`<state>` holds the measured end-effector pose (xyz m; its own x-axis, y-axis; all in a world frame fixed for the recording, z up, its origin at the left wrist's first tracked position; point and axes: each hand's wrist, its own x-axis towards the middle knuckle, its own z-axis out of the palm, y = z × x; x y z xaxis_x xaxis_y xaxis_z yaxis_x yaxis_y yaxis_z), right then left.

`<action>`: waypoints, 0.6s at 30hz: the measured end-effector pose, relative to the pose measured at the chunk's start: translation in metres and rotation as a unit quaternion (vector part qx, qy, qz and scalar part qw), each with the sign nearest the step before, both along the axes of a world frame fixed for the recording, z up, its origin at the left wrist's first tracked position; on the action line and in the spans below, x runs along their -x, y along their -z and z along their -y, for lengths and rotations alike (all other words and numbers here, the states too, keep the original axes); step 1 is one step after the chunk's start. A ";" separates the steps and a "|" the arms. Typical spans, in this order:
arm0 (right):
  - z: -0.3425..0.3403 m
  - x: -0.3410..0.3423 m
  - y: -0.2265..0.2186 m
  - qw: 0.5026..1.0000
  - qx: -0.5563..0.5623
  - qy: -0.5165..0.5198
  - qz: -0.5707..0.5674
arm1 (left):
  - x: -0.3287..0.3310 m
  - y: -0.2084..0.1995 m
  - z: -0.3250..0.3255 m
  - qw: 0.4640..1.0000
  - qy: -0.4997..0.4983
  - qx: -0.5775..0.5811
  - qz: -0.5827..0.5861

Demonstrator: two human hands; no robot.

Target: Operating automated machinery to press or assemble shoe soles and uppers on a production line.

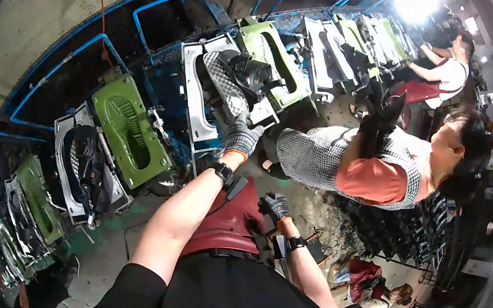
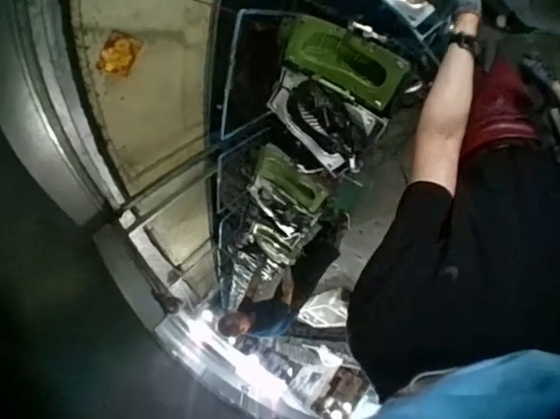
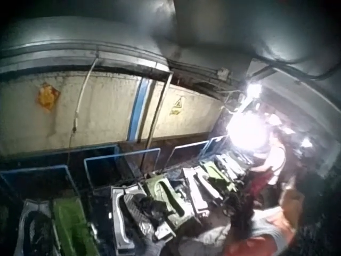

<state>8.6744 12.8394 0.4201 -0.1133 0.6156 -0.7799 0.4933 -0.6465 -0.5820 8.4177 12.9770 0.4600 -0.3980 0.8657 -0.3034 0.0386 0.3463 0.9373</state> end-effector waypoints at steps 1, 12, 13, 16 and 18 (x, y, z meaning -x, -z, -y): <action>-0.020 0.021 -0.015 0.999 -0.034 0.006 0.000 | -0.003 0.013 -0.016 0.998 -0.040 -0.001 -0.055; -0.238 0.049 0.022 0.971 -0.232 0.007 -0.052 | -0.048 -0.011 -0.118 0.978 -0.154 0.064 -0.125; -0.255 0.047 0.030 0.968 -0.230 0.042 -0.093 | -0.048 -0.001 -0.127 0.972 -0.131 0.014 -0.196; -0.289 0.071 -0.018 0.920 0.011 0.246 -0.305 | -0.026 -0.010 -0.128 0.976 -0.100 -0.008 -0.191; -0.298 0.094 -0.038 0.894 0.113 0.223 -0.371 | -0.007 -0.003 -0.095 0.955 -0.274 -0.070 0.089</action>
<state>8.5800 13.1379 0.4584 -0.4338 0.5645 -0.7023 -0.3109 -0.8253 -0.4713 8.4245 13.0716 0.4629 -0.7558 0.5793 -0.3052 -0.2769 0.1397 0.9507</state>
